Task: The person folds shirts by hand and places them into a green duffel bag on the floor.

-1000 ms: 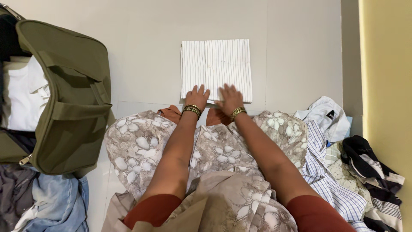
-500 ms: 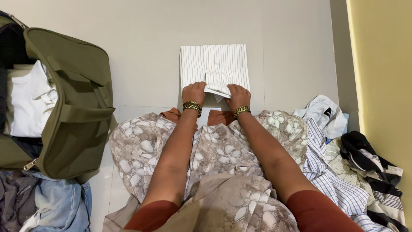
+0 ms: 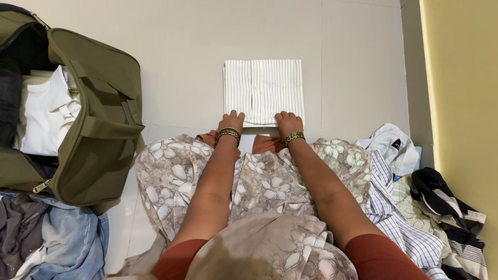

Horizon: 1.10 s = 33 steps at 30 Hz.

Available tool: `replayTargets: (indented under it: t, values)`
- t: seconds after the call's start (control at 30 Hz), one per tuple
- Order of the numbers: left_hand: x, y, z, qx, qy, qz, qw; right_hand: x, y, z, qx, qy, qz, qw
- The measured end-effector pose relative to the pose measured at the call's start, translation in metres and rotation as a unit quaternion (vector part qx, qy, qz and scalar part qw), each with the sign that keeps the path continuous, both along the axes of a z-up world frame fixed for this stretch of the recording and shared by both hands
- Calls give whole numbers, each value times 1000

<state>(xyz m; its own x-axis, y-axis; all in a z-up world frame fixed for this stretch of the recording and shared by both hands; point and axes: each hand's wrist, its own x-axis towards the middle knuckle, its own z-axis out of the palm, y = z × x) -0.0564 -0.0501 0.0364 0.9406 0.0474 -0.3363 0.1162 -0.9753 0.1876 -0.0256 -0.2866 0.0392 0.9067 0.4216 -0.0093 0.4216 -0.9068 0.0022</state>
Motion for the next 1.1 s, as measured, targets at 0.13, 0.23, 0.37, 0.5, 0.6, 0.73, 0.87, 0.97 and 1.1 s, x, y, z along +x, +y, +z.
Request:
replayTargets:
  t: [0.13,0.23,0.37,0.5,0.6,0.73,0.87,0.97,1.1]
  values:
    - [6,3,-12,-20,-61,-10,998,3,-2,1,8,-2,-3,1000]
    - [9,5,11,-41,-152,-4,988,21,-6,12,9,-3,-41,999]
    - [7,11,76,-103,-320,-19,942,41,-23,65,152,-79,-45,984]
    - [18,21,152,-185,-377,-33,907,61,-39,148,181,-19,-41,982]
    - [38,32,196,-261,-298,-33,918,79,-55,205,214,70,-3,974]
    - [86,50,204,-350,-204,14,914,122,-49,239,198,227,-57,952]
    - [141,58,140,-364,-297,122,874,161,-21,200,176,102,-82,976]
    - [157,67,67,-320,-374,192,849,166,-19,144,161,-80,-87,980]
    - [119,67,-25,-215,-242,178,929,110,-27,57,154,-37,-202,966]
